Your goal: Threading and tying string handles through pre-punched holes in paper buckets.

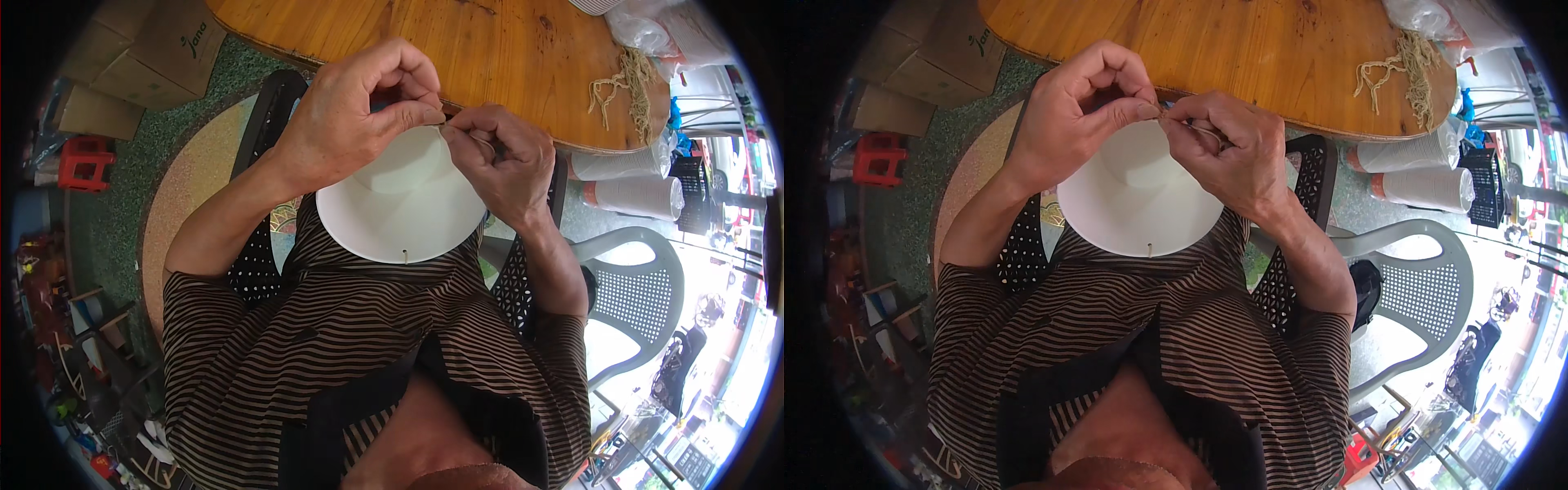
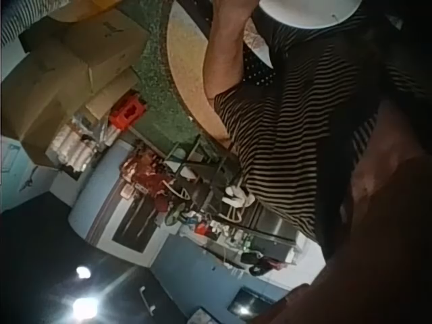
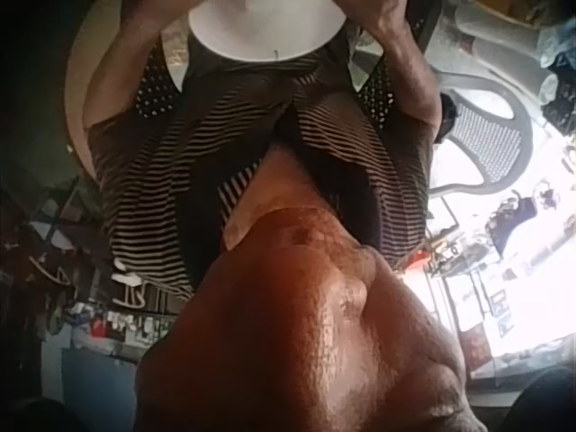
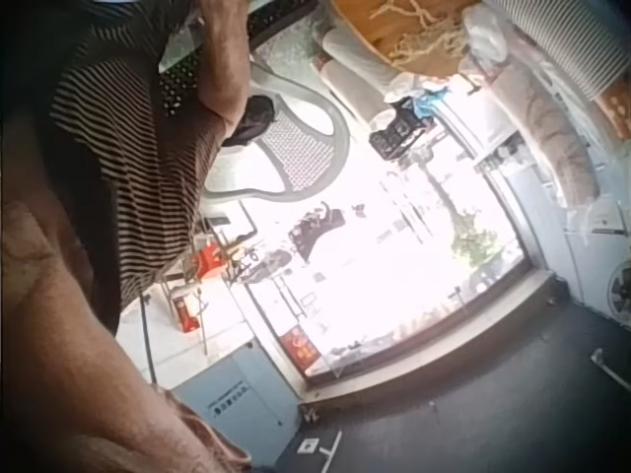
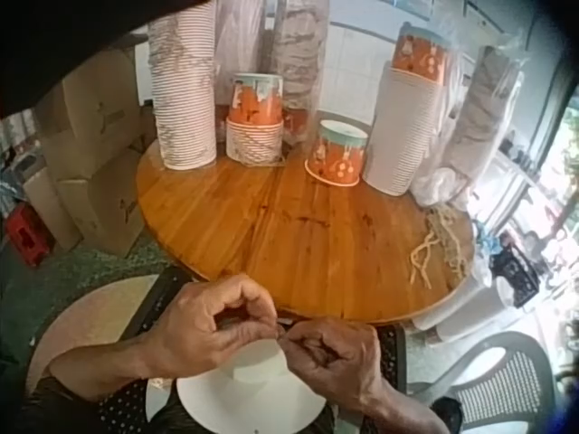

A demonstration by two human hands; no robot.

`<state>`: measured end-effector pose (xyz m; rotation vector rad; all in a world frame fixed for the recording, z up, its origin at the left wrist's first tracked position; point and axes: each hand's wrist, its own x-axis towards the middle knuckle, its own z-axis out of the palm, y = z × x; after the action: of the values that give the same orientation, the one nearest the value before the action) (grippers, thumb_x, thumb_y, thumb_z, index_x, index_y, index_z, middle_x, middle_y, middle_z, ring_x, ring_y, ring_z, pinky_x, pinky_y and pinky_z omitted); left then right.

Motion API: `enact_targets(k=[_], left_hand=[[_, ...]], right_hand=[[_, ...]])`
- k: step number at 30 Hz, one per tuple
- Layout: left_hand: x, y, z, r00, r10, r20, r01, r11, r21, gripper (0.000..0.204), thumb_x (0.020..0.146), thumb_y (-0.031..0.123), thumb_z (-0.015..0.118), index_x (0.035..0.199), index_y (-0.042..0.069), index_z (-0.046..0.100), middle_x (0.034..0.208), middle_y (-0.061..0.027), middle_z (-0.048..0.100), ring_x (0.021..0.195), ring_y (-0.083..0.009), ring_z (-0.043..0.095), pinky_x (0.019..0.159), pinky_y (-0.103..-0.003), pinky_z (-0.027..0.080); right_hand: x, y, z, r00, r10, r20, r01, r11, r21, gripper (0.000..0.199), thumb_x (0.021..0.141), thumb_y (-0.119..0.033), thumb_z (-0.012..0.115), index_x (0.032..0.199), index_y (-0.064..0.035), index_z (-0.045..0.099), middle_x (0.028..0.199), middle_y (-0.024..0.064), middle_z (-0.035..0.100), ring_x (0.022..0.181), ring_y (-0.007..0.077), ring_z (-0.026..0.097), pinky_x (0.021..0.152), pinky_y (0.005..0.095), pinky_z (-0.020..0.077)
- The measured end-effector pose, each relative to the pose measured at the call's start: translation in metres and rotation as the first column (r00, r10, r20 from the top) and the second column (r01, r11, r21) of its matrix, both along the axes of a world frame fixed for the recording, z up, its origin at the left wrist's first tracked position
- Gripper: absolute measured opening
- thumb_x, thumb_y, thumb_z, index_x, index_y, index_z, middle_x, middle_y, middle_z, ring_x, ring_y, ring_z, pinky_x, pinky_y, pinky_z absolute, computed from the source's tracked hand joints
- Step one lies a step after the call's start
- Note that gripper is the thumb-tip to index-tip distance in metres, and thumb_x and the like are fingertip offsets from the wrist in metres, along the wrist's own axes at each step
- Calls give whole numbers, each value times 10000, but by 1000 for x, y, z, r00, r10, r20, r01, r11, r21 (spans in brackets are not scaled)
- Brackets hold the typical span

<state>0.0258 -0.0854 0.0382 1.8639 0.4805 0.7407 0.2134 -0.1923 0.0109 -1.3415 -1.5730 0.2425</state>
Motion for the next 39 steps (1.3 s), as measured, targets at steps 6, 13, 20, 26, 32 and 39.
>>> enact_targets(k=[6, 13, 20, 26, 32, 39], left_hand=[[0, 0, -5, 998, 43, -46, -39, 997, 70, 125, 948, 24, 768, 1001, 6, 656, 929, -14, 715, 859, -63, 660, 781, -226, 547], [1, -3, -6, 994, 110, -27, -98, 952, 291, 124, 891, -5, 791, 1002, 1, 736, 885, -36, 746, 792, -102, 697, 733, -253, 558], [3, 1, -9, 997, 76, 17, -74, 855, 514, 138, 869, -54, 764, 990, -3, 721, 891, -96, 724, 772, -233, 710, 711, -310, 559], [-3, 4, -7, 989, -42, -145, 84, 951, 296, 77, 947, 10, 706, 983, -23, 646, 984, -88, 659, 886, -196, 649, 819, -304, 518], [-7, 14, -8, 953, -249, -171, 234, 967, -102, 200, 1024, 172, 681, 979, -14, 622, 1060, -40, 612, 962, -106, 577, 884, -263, 472], [-7, 22, -16, 955, -262, -139, 212, 930, -301, 208, 1029, 209, 699, 1004, 10, 645, 1075, 3, 617, 953, -68, 569, 870, -240, 478]], right_hand=[[0, 0, 1, 1000, 18, 15, -18, 1000, 13, 125, 812, 21, 804, 887, -34, 721, 623, -48, 500, 558, 26, 429, 526, 209, 390], [3, 2, -3, 998, 25, 63, -28, 998, 59, 143, 809, 43, 805, 886, -31, 711, 619, -58, 484, 547, 12, 405, 502, 197, 359], [4, 2, -2, 994, 27, 106, -32, 998, 53, 145, 819, -23, 826, 918, -64, 729, 612, -19, 568, 500, 47, 493, 479, 233, 426], [4, 2, -2, 997, 17, 79, -22, 998, 55, 148, 825, -20, 821, 926, -59, 720, 580, -31, 510, 501, 40, 462, 478, 231, 412], [5, 2, -4, 999, 3, 50, -5, 999, 39, 145, 834, -20, 819, 923, -55, 710, 574, -42, 480, 498, 35, 440, 472, 233, 396], [6, -1, 2, 993, 105, 60, -107, 994, 37, 150, 838, -27, 824, 970, -62, 762, 591, -19, 519, 497, 48, 453, 480, 242, 412]])
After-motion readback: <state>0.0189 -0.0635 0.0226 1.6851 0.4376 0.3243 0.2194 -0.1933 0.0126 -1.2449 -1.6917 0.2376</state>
